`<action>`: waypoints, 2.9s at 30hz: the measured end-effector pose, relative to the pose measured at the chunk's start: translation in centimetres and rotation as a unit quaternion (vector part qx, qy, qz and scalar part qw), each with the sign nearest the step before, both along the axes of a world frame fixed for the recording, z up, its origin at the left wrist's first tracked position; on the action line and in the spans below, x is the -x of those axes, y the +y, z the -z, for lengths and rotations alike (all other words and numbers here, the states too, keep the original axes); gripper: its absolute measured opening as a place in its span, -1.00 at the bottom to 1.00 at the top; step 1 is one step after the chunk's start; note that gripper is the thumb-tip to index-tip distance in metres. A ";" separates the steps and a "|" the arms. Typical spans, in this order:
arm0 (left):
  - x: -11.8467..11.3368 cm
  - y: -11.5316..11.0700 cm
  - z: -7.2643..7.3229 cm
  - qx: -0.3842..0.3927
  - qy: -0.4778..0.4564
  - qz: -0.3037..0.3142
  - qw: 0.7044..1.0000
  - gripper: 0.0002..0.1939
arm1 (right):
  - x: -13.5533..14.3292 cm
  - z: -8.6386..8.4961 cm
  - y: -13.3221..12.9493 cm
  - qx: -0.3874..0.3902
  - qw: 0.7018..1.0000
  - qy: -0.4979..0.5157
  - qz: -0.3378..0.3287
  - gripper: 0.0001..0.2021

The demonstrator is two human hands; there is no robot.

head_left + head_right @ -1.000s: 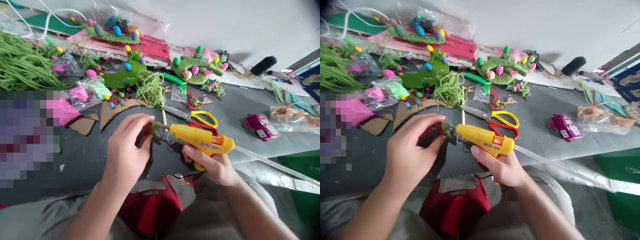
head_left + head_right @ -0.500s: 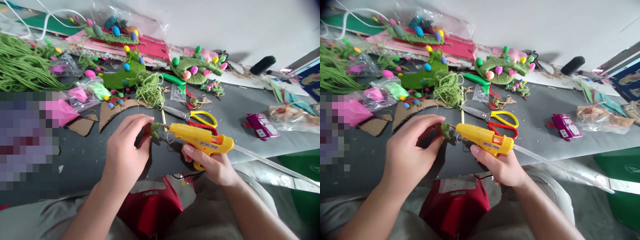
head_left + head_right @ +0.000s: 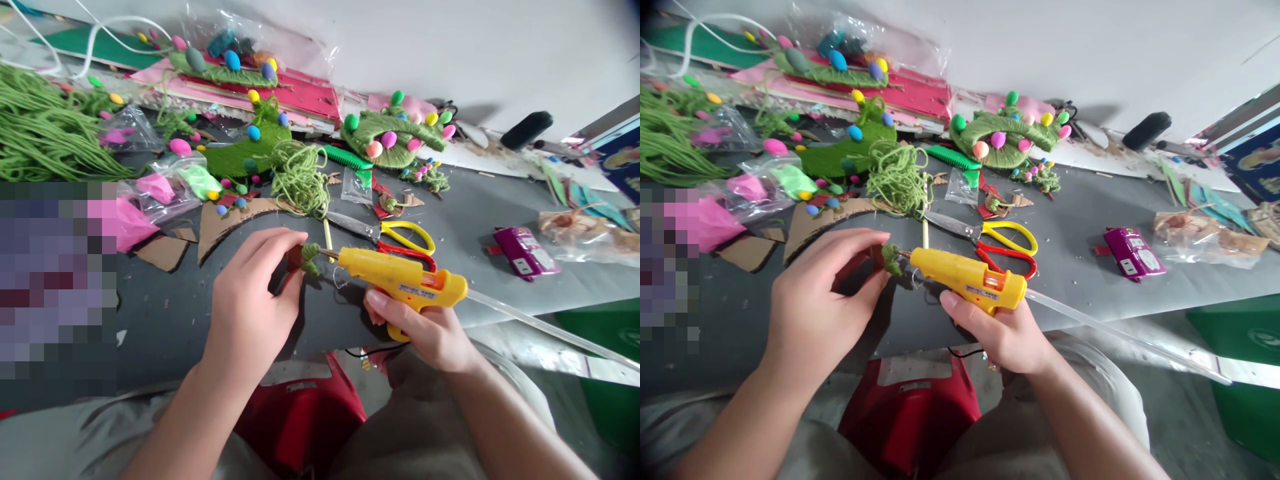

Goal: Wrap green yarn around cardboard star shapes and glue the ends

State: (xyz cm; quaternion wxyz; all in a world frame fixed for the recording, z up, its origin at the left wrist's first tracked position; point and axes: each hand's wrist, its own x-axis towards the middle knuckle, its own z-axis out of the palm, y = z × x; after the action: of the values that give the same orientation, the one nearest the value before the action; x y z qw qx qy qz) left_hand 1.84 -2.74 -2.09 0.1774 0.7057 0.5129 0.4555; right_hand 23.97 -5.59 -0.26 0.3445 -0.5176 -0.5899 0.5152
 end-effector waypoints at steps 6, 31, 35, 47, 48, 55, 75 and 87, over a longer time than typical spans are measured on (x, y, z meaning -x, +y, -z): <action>0.0 0.0 0.0 0.001 0.003 -0.004 1.000 -0.62 | 0.1 0.0 0.0 -0.006 1.000 -0.003 0.003 -0.71; -0.1 0.2 0.0 0.007 -0.001 -0.003 1.000 -0.63 | 0.3 -0.5 0.2 -0.030 1.000 0.001 -0.001 -0.70; 0.0 0.1 0.0 0.007 0.003 -0.006 1.000 -0.63 | 0.3 -0.4 0.1 -0.030 1.000 -0.003 0.006 -0.69; 0.0 0.1 0.1 0.000 0.007 0.004 1.000 -0.58 | 0.3 -0.2 0.1 -0.026 1.000 0.002 0.005 -0.69; 0.0 0.1 0.1 0.001 0.006 0.004 1.000 -0.58 | 0.3 -0.2 0.1 -0.024 1.000 0.004 0.004 -0.70; -0.1 0.1 0.1 0.008 -0.004 -0.003 1.000 -0.61 | 0.1 -0.2 -0.1 -0.025 1.000 0.007 -0.001 -0.71; -0.1 0.0 0.2 0.012 -0.012 -0.007 1.000 -0.62 | 0.2 0.0 0.0 -0.024 1.000 0.016 0.000 -0.72; 0.0 0.1 0.4 0.010 -0.021 -0.014 1.000 -0.59 | -1.2 0.4 -0.5 -0.006 0.997 0.069 0.027 -0.84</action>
State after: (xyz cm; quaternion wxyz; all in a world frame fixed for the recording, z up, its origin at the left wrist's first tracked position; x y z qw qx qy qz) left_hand 1.80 -2.60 -2.46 0.1888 0.6867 0.5238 0.4674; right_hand 25.20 -6.11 -0.67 0.4011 -0.4944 -0.5537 0.5368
